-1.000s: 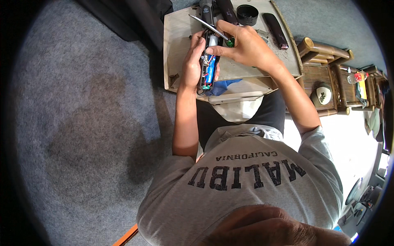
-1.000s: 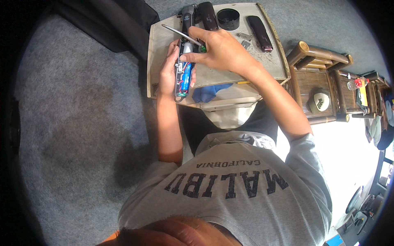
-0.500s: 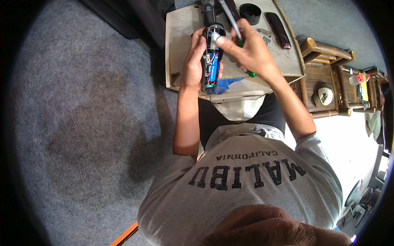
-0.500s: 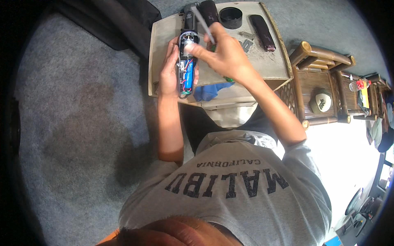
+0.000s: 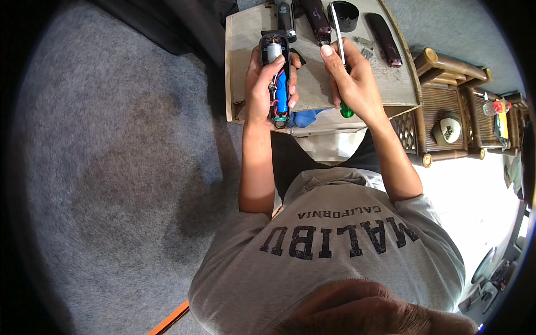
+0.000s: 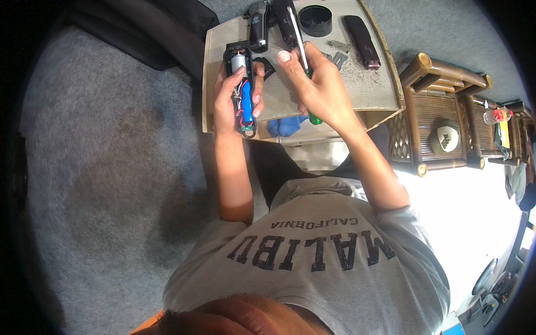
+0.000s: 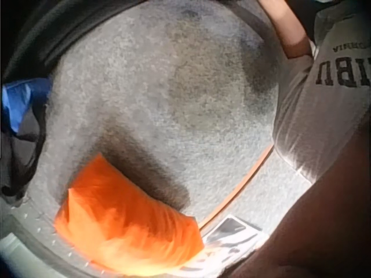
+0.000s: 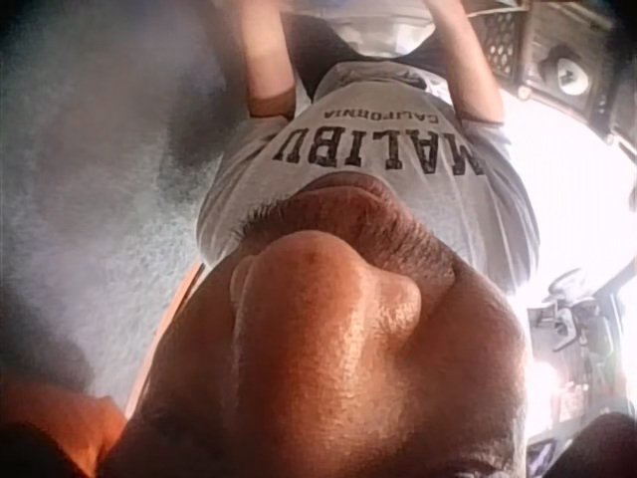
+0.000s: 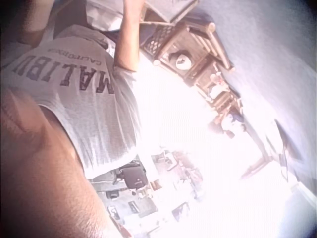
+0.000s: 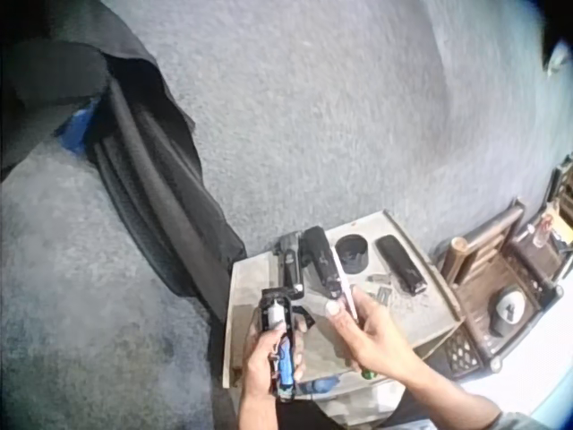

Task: The person disassembles hair clippers by using a screwdriver to remove screws from the casing and then prying the housing open to reveal the motor and battery.

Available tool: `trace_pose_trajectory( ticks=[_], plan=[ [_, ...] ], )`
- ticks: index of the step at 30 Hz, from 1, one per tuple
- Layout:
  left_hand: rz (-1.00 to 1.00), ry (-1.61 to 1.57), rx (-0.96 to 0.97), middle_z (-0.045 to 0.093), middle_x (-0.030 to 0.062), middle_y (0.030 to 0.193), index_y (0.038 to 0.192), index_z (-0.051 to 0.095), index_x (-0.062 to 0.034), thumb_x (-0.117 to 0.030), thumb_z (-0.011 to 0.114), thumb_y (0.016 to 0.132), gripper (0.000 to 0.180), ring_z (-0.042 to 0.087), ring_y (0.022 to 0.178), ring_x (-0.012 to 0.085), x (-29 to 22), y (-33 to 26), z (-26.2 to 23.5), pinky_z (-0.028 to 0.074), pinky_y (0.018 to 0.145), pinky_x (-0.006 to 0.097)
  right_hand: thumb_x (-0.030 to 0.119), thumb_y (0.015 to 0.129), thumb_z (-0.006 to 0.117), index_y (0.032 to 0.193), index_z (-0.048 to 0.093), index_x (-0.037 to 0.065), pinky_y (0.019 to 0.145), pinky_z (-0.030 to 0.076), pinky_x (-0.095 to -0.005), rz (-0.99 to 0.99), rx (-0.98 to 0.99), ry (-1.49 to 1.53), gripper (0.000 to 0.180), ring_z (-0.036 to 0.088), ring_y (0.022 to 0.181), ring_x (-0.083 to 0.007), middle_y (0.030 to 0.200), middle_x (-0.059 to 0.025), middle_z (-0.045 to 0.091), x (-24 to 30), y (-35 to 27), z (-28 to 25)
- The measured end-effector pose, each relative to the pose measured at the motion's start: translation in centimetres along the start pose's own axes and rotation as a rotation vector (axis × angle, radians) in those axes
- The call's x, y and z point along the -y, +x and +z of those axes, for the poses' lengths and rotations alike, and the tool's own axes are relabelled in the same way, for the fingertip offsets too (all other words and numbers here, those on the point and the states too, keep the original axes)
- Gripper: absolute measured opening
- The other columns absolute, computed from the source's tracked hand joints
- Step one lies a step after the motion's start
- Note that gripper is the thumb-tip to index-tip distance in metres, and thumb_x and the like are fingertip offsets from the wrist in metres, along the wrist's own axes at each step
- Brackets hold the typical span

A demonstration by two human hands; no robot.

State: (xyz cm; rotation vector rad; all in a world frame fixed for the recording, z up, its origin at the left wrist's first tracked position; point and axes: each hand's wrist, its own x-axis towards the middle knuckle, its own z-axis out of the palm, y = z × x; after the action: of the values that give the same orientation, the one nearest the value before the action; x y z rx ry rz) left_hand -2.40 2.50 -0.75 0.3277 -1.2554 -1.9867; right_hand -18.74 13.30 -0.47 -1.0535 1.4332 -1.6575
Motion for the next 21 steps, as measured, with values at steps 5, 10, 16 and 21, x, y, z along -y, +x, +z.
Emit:
trace_pose_trajectory(
  ticks=[5, 10, 16, 21],
  plan=[
    [-0.047, -0.056, -0.017, 0.062, 0.0226, 0.102, 0.133, 0.042, -0.0012, -0.013, 0.054, 0.105, 0.033, 0.058, 0.059, 0.0150, -0.1, 0.0, 0.0, 0.051, 0.041, 0.029, 0.046, 0.106, 0.064, 0.099, 0.058, 0.003, 0.039, 0.042, -0.0262, -0.002, 0.000, -0.007, 0.044, 0.053, 0.045, -0.0081, 0.062, 0.0007, 0.055, 0.3, -0.2, 0.0],
    [-0.074, -0.008, -0.018, 0.063, 0.0234, 0.103, 0.134, 0.043, 0.0011, -0.017, 0.053, 0.107, 0.034, 0.058, 0.060, 0.0152, -0.2, -0.2, 0.3, 0.051, 0.041, 0.029, 0.045, 0.107, 0.064, 0.098, 0.059, 0.003, 0.039, 0.042, -0.0264, 0.007, 0.005, -0.008, 0.044, 0.053, 0.045, -0.0080, 0.062, 0.0007, 0.056, 0.2, -0.1, -0.2],
    [-0.189, -0.302, 0.195, 0.061, 0.0208, 0.102, 0.136, 0.043, 0.0011, -0.024, 0.051, 0.110, 0.037, 0.059, 0.061, 0.0164, 0.2, -0.4, -1.4, 0.053, 0.042, 0.030, 0.044, 0.107, 0.064, 0.097, 0.058, 0.003, 0.038, 0.040, -0.0267, 0.006, 0.020, 0.038, 0.043, 0.053, 0.043, -0.0090, 0.061, 0.0006, 0.056, 0.2, 0.4, -0.1],
    [-0.005, -0.320, 0.222, 0.055, 0.0257, 0.115, 0.142, 0.035, -0.0062, -0.018, 0.051, 0.106, 0.041, 0.064, 0.073, 0.0251, 0.2, -1.1, 1.5, 0.057, 0.047, 0.036, 0.045, 0.106, 0.065, 0.095, 0.057, 0.004, 0.038, 0.038, -0.0271, 0.024, 0.020, 0.075, 0.043, 0.051, 0.040, -0.0092, 0.056, 0.0005, 0.054, -0.2, 0.6, -0.2]
  ],
)
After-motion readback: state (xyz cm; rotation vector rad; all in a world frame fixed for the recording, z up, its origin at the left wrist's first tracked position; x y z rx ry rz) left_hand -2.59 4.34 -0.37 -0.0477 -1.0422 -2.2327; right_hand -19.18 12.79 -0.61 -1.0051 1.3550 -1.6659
